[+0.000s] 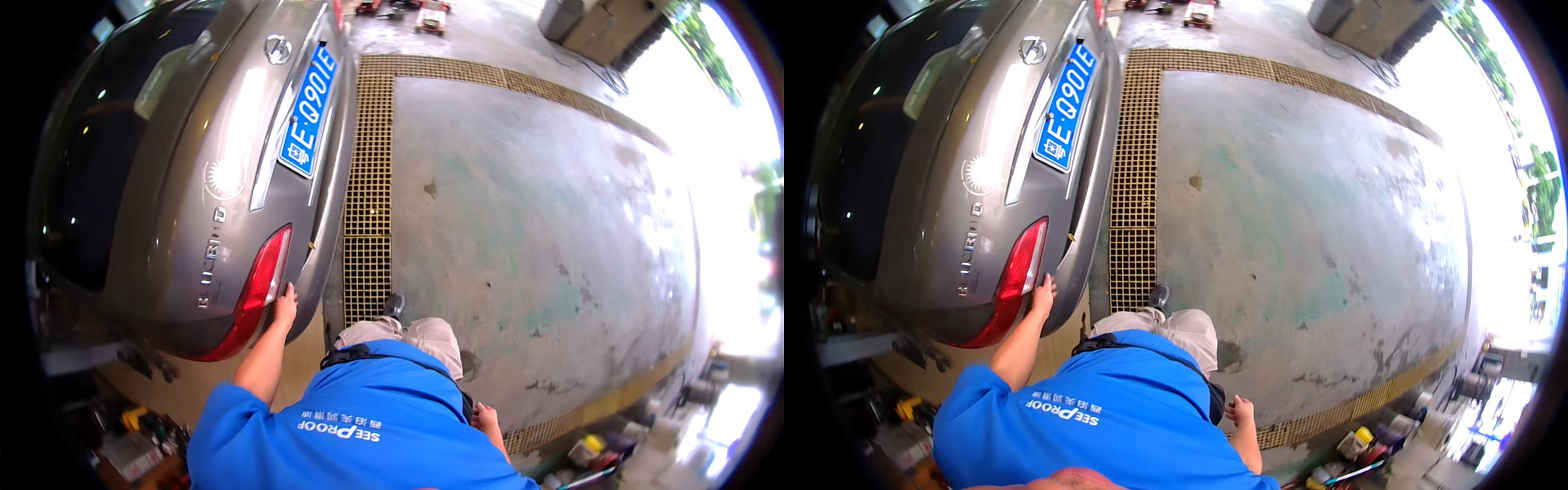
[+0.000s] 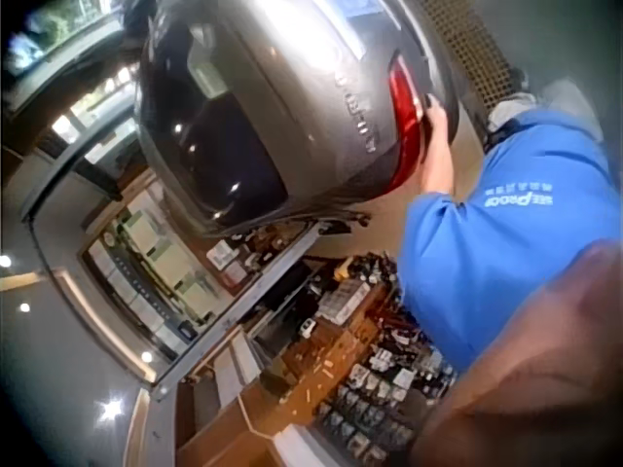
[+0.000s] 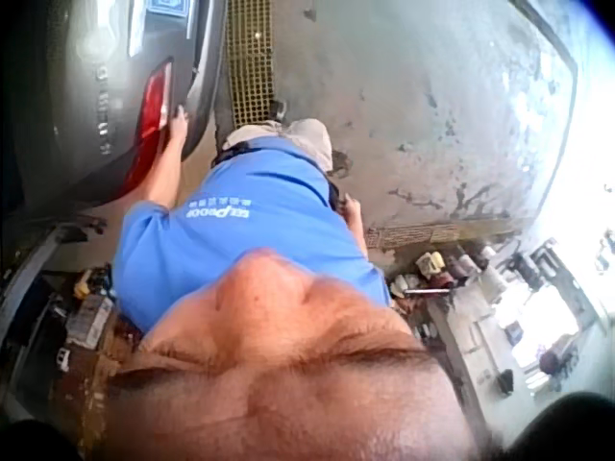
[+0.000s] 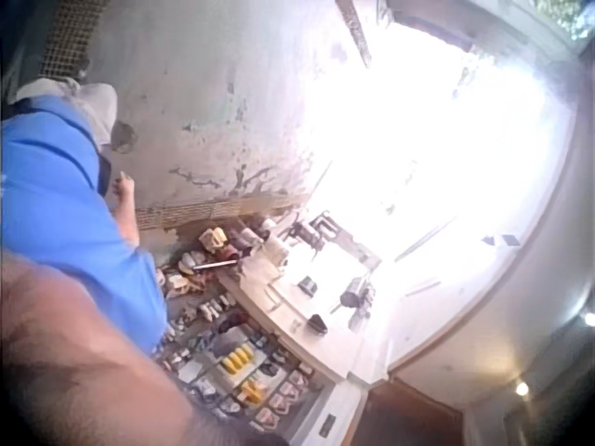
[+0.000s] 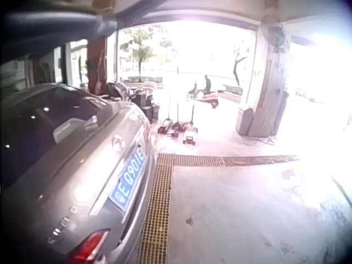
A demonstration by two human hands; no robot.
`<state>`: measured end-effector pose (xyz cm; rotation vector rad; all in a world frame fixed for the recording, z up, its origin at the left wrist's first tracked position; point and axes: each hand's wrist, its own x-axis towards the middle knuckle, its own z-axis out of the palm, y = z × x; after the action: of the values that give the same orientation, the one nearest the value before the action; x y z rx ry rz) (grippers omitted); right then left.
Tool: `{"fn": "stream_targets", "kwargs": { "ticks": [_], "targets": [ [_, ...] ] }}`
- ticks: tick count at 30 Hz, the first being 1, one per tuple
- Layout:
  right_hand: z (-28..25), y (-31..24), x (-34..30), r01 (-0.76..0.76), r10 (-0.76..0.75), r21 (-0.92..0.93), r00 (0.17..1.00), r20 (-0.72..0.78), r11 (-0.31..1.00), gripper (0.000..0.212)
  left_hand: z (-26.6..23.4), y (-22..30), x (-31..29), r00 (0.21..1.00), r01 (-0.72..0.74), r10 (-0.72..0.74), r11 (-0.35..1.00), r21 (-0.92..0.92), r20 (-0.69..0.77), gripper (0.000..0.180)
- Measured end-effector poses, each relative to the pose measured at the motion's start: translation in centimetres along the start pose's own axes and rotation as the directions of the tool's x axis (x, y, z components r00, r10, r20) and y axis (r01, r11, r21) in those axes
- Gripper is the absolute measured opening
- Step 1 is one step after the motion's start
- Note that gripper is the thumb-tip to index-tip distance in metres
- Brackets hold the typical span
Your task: The person retrieves a bottle of engine oil from the car's trunk, walks to the front of the vehicle, and pours the oil into the engine. After pouring, the person returns to the trunk to place the bottle back inside.
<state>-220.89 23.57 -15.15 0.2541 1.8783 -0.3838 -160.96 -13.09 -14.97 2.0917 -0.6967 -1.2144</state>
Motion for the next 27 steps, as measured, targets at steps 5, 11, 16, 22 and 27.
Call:
{"fn": "stream_targets", "kwargs": {
  "ticks": [5,11,16,22,27],
  "targets": [
    [-4.9,-20.5,12.6,0.097,-0.089,-0.295,0.995,0.042,0.951,0.036,1.2,4.0,-6.5,0.986,-0.166,0.166,0.984,-0.065,-0.006,0.057],
    [-3.0,-49.5,13.7,0.46,-0.459,-0.233,0.886,0.06,0.857,0.031,-2.1,19.5,-20.4,0.776,-0.625,0.512,0.7,-0.344,-0.367,0.047],
    [2.4,-65.2,10.3,0.61,-0.555,-0.436,0.789,0.263,0.662,0.042,-9.7,27.4,-24.7,0.465,-0.837,0.293,0.453,-0.308,-0.835,0.061],
    [8.2,-71.8,11.5,0.643,-0.489,-0.55,0.764,0.421,0.532,0.039,-22.4,32.2,-28.3,0.472,-0.881,0.414,0.257,-0.397,-0.779,0.044],
    [13.9,-71.7,12.0,0.565,-0.353,-0.72,0.822,0.446,0.404,0.042,-29.6,33.2,-30.0,0.38,-0.92,0.44,0.27,-0.284,-0.813,0.044]
  ]
}}
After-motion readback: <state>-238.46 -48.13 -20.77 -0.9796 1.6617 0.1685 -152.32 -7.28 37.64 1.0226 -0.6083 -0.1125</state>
